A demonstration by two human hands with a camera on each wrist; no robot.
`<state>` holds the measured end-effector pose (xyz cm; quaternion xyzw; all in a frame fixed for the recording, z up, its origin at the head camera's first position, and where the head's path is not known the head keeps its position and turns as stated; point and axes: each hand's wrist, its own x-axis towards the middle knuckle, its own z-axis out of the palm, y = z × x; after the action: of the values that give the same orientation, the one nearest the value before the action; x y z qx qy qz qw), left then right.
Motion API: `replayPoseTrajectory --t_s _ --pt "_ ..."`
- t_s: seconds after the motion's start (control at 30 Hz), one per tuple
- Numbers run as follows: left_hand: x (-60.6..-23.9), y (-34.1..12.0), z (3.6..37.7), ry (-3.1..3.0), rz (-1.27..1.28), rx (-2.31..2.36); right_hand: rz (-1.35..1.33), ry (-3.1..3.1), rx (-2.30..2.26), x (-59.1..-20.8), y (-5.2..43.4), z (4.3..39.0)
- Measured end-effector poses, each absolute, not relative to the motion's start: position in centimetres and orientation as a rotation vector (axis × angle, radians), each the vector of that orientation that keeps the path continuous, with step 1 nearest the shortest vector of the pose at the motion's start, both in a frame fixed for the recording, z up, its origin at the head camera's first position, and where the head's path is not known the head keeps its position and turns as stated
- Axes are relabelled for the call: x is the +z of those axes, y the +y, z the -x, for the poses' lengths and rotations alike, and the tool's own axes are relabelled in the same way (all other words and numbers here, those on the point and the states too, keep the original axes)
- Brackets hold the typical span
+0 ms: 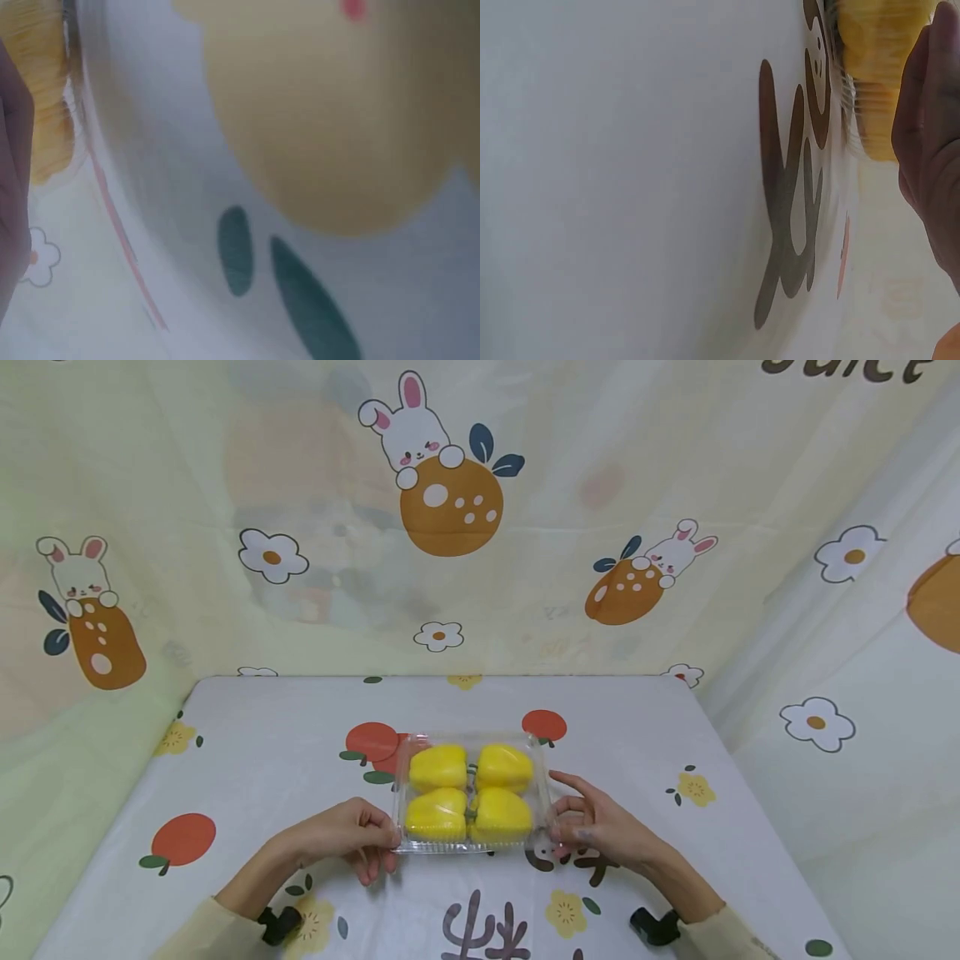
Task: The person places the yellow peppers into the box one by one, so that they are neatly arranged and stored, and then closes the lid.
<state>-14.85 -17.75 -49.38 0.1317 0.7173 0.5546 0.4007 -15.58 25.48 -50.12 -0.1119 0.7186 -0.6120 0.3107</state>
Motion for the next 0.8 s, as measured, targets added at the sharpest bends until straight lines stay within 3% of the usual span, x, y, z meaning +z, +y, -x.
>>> replayPoseTrajectory --t_s 0.8 --pt "-50.8 -17.6 17.1 1.89 -0.267 1.459 0.341 2.01 -1.468 -50.5 24.5 16.9"
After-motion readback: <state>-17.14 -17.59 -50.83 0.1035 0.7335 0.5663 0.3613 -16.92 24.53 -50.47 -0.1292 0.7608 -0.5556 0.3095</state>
